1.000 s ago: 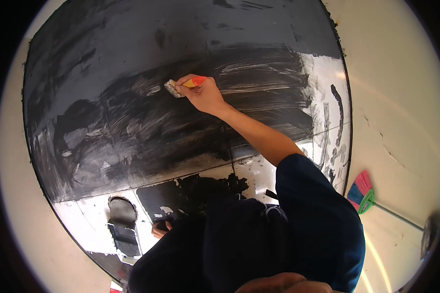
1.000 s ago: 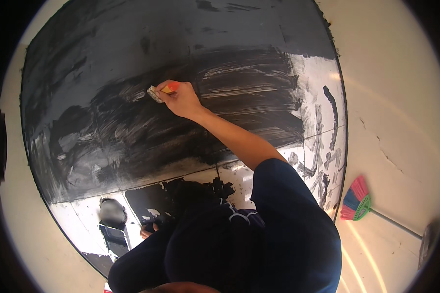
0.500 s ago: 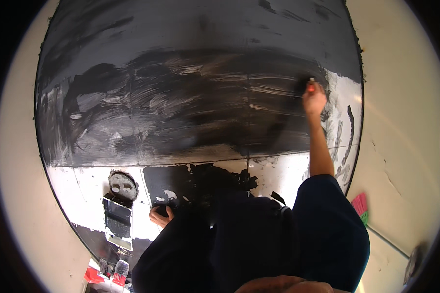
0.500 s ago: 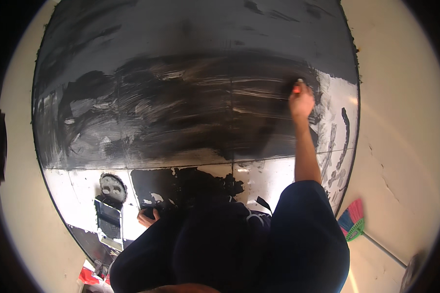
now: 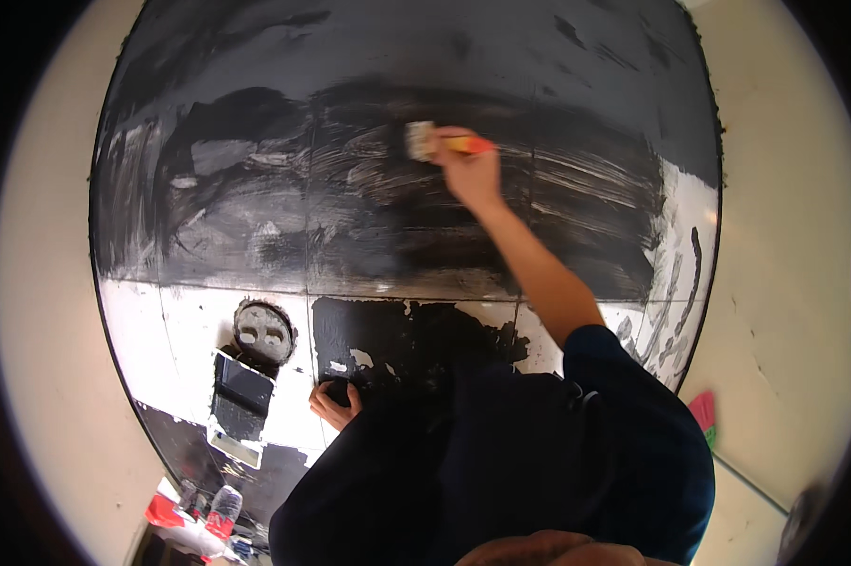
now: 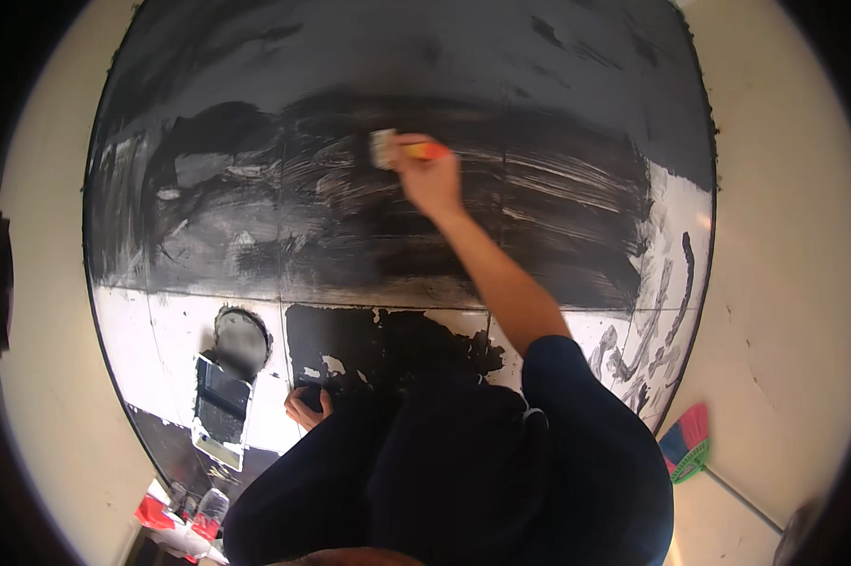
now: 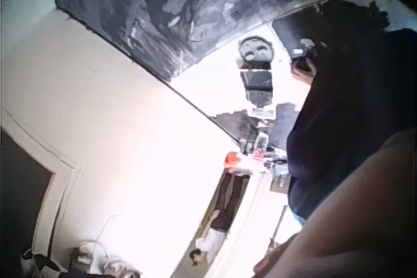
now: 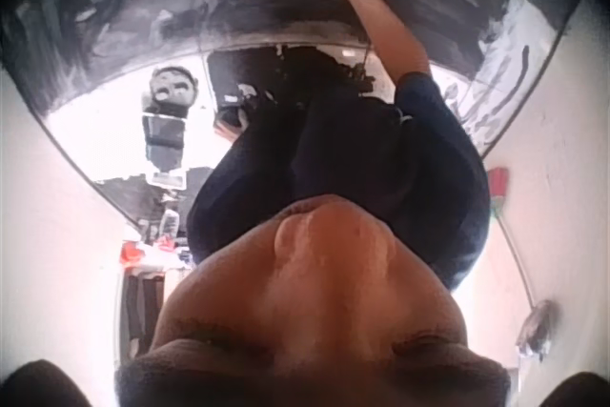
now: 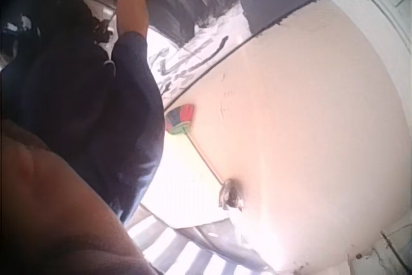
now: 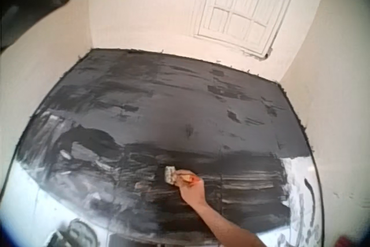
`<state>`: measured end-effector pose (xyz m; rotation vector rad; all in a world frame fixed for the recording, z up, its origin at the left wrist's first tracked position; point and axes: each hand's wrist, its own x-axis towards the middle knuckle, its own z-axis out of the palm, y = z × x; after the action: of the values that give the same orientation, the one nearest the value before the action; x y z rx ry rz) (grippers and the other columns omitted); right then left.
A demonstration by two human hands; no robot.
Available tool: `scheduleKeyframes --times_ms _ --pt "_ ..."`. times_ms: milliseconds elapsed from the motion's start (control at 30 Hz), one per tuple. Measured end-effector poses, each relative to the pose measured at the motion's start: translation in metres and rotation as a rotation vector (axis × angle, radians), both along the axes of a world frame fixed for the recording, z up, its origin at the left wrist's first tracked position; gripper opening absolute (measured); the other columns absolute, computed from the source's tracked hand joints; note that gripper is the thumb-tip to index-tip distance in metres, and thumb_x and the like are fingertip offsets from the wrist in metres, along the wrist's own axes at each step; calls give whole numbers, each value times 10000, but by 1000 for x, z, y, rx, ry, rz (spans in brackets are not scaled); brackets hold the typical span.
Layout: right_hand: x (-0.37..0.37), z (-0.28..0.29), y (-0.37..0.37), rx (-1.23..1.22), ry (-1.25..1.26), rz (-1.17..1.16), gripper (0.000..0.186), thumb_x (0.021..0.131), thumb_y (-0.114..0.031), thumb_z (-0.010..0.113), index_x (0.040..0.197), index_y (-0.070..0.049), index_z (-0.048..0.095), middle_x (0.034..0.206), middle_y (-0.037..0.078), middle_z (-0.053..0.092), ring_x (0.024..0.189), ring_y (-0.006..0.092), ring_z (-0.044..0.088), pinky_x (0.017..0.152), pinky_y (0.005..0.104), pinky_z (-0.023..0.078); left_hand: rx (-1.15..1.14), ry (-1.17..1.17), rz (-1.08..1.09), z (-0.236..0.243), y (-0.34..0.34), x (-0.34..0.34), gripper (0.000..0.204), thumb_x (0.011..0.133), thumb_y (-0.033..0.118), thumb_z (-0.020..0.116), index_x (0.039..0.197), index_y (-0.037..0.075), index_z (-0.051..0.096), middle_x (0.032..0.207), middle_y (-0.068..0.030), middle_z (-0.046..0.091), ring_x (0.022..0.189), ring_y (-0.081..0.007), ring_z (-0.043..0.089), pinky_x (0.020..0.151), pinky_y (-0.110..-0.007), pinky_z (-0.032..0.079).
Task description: The person scrapes paint off their hand, dips a paintbrush into a paint tray, and paints the tiled floor using the paintbrush.
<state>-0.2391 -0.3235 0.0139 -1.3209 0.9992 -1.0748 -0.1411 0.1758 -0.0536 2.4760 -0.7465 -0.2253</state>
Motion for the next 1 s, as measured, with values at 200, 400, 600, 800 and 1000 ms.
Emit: scheduleKeyframes --times_ms 200,400,600,800,1000 --pt "-321 26 -67 -85 544 -530 186 911 -149 769 1009 -5 704 881 79 729 817 147 710 659 290 588 -8 86 29 25 -21 6 427 773 249 746 1112 49 582 1186 -173 522 1132 -389 473 1008 -531 363" --pt "-333 21 24 -22 1884 -495 258 889 -287 608 923 -52 709 929 266 710 881 452 711 792 535 576 -20 115 25 27 -18 3 438 766 239 754 1120 46 583 1198 -183 522 1148 -397 474 1008 -539 372" --pt "-47 62 69 -387 1093 -165 142 887 -162 665 996 -93 726 873 192 713 776 393 703 695 482 563 -49 146 25 30 -17 3 440 763 230 758 1126 44 592 1200 -191 519 1154 -404 474 1008 -544 376" --pt "88 20 95 -242 258 165 122 886 -62 738 1007 -56 730 909 132 746 786 199 732 684 301 554 -63 151 22 30 -17 6 433 770 222 762 1130 49 597 1191 -183 526 1156 -401 472 1012 -540 375" --pt "-30 24 60 305 188 31 152 943 -105 722 1045 5 701 978 85 721 852 172 716 756 311 637 -68 155 44 33 -17 8 418 769 218 769 1114 51 600 1184 -184 538 1152 -402 487 1018 -514 378"
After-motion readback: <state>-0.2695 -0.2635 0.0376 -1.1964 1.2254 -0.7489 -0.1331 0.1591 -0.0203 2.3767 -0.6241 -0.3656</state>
